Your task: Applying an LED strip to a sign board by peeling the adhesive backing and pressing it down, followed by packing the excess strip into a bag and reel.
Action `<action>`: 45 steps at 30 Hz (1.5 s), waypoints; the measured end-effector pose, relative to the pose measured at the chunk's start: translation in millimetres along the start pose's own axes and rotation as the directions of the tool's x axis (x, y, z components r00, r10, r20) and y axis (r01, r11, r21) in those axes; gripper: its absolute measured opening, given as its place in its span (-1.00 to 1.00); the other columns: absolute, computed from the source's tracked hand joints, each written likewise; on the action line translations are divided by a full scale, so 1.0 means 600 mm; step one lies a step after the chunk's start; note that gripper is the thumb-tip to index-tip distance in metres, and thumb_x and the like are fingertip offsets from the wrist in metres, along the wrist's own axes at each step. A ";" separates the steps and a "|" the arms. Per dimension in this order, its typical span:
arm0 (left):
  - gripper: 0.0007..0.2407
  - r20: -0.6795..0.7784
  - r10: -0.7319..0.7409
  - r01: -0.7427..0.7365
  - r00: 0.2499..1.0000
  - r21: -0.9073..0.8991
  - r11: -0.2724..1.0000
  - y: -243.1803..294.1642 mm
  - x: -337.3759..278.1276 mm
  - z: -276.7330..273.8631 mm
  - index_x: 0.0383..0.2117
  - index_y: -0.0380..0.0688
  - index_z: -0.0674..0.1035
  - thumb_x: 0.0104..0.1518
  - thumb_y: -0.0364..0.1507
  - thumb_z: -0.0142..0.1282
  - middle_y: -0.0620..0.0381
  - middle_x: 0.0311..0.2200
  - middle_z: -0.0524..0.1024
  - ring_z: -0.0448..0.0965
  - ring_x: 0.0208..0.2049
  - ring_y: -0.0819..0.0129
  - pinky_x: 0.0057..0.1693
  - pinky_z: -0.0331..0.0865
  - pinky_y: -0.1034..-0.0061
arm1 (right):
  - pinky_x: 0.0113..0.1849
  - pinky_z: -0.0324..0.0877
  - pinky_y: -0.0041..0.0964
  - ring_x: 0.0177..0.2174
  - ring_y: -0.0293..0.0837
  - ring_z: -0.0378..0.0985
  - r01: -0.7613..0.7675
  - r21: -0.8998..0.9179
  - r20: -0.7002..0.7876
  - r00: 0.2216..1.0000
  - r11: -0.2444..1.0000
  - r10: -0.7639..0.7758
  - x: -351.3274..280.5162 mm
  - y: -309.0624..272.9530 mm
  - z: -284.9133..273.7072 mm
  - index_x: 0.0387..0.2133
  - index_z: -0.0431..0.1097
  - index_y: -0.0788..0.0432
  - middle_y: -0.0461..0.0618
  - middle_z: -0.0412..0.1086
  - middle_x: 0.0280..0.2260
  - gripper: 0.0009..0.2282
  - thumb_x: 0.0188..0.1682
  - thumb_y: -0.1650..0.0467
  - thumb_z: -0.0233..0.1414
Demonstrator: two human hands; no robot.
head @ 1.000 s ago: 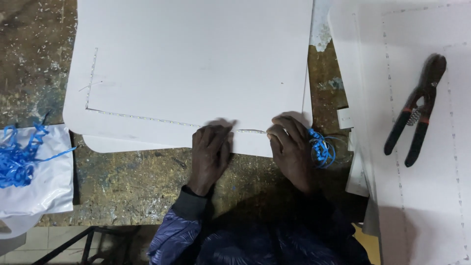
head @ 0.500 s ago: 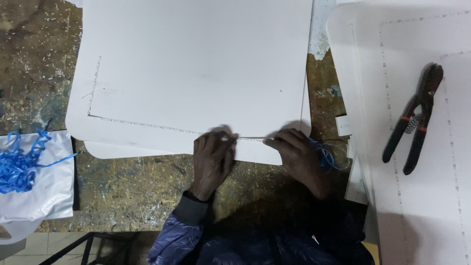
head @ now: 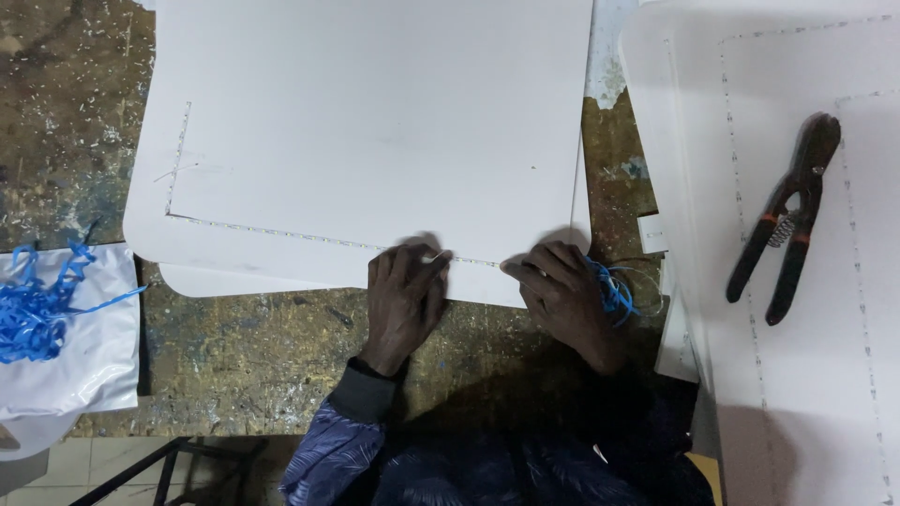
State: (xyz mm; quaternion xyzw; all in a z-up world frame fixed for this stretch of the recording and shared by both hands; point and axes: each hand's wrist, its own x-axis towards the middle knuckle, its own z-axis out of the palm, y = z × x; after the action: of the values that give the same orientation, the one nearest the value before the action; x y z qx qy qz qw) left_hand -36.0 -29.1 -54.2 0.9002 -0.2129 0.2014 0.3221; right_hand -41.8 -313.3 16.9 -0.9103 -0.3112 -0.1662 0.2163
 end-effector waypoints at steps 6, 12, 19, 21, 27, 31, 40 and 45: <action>-0.73 -0.001 0.026 -0.026 1.000 0.016 1.000 -0.003 -0.003 0.003 0.04 0.16 0.82 0.26 -0.39 0.22 0.14 0.00 0.62 0.57 0.08 -0.03 0.20 0.36 0.10 | -0.15 0.47 -0.06 -0.17 0.01 0.51 0.021 -0.023 -0.029 0.999 1.000 -0.021 -0.014 0.016 0.026 -0.13 0.66 0.08 -0.08 0.38 -0.32 -0.83 0.21 0.50 0.08; -0.73 0.129 -0.026 0.022 0.991 0.028 0.999 0.038 0.014 -0.032 0.09 0.20 0.80 0.40 -0.29 0.08 0.07 0.03 0.61 0.54 0.14 -0.08 0.30 0.31 -0.07 | -0.21 0.48 -0.02 -0.24 0.03 0.53 -0.048 -0.003 -0.022 0.999 0.999 0.048 0.007 -0.018 -0.002 -0.20 0.68 0.11 -0.04 0.41 -0.37 -0.82 0.18 0.54 0.08; -0.64 0.176 0.078 -0.101 0.981 0.128 0.987 0.088 0.020 -0.021 0.12 -0.20 0.70 0.51 -0.19 0.03 -0.17 0.00 0.64 0.64 0.16 -0.19 0.29 0.47 -0.04 | -0.26 0.52 -0.02 -0.25 0.05 0.57 -0.083 -0.041 -0.014 0.997 0.996 0.082 0.003 -0.035 -0.003 -0.21 0.67 0.05 -0.08 0.44 -0.34 -0.81 0.07 0.56 0.13; -0.51 0.305 0.007 -0.036 0.952 0.089 0.995 0.114 0.034 -0.050 0.21 -0.28 0.63 0.60 -0.11 -0.23 -0.22 0.03 0.60 0.59 0.21 -0.15 0.37 0.41 0.00 | -0.31 0.53 0.02 -0.31 0.15 0.60 -0.116 0.039 -0.021 0.993 0.992 0.117 -0.003 -0.033 0.004 -0.20 0.65 0.06 -0.03 0.44 -0.38 -0.81 0.10 0.57 0.10; -0.47 0.345 -0.021 0.001 0.938 0.059 0.998 0.134 0.022 -0.033 0.40 -0.20 0.52 0.59 -0.05 -0.26 -0.30 0.24 0.53 0.43 0.39 -0.32 0.46 0.23 -0.13 | -0.35 0.57 0.06 -0.34 0.18 0.72 -0.332 0.026 0.036 0.943 0.943 0.331 -0.007 -0.039 0.015 -0.10 0.67 0.03 0.03 0.55 -0.40 -0.82 0.12 0.46 0.14; -0.49 0.285 0.034 -0.046 0.958 0.034 0.998 0.130 0.008 -0.012 0.44 -0.15 0.49 0.55 -0.08 -0.11 -0.27 0.28 0.47 0.39 0.38 -0.34 0.44 0.22 -0.14 | -0.38 0.57 0.05 -0.39 0.17 0.74 -0.413 -0.009 0.047 0.910 0.911 0.413 -0.015 -0.033 0.001 -0.09 0.65 0.11 0.10 0.58 -0.41 -0.86 0.21 0.40 0.14; -0.54 0.151 0.040 -0.039 0.988 -0.007 0.999 0.143 0.032 0.013 0.28 -0.07 0.61 0.43 -0.05 0.18 -0.17 0.13 0.52 0.47 0.22 -0.32 0.30 0.28 -0.18 | -0.17 0.58 0.03 -0.26 0.21 0.75 -0.537 0.139 0.038 0.843 0.832 0.537 -0.071 0.029 -0.033 -0.31 0.71 0.00 0.02 0.65 -0.38 -0.93 0.09 0.32 0.28; -0.81 0.304 0.042 -0.031 0.952 -0.040 0.999 0.101 0.075 0.067 -0.06 0.04 0.76 0.32 -0.30 0.18 0.18 -0.09 0.59 0.56 0.00 0.03 0.00 0.44 0.19 | -0.19 0.59 -0.09 -0.25 0.13 0.75 -0.592 0.247 0.037 0.797 0.767 0.603 -0.092 0.061 0.001 -0.26 0.70 -0.02 -0.01 0.66 -0.36 -0.92 0.13 0.29 0.29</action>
State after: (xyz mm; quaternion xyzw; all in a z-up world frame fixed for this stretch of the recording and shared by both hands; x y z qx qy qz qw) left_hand -20.8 -109.8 -30.0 0.9107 -0.2801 0.0624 0.2973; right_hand -59.5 -366.4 -18.4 -0.9239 -0.0186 -0.0692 0.3759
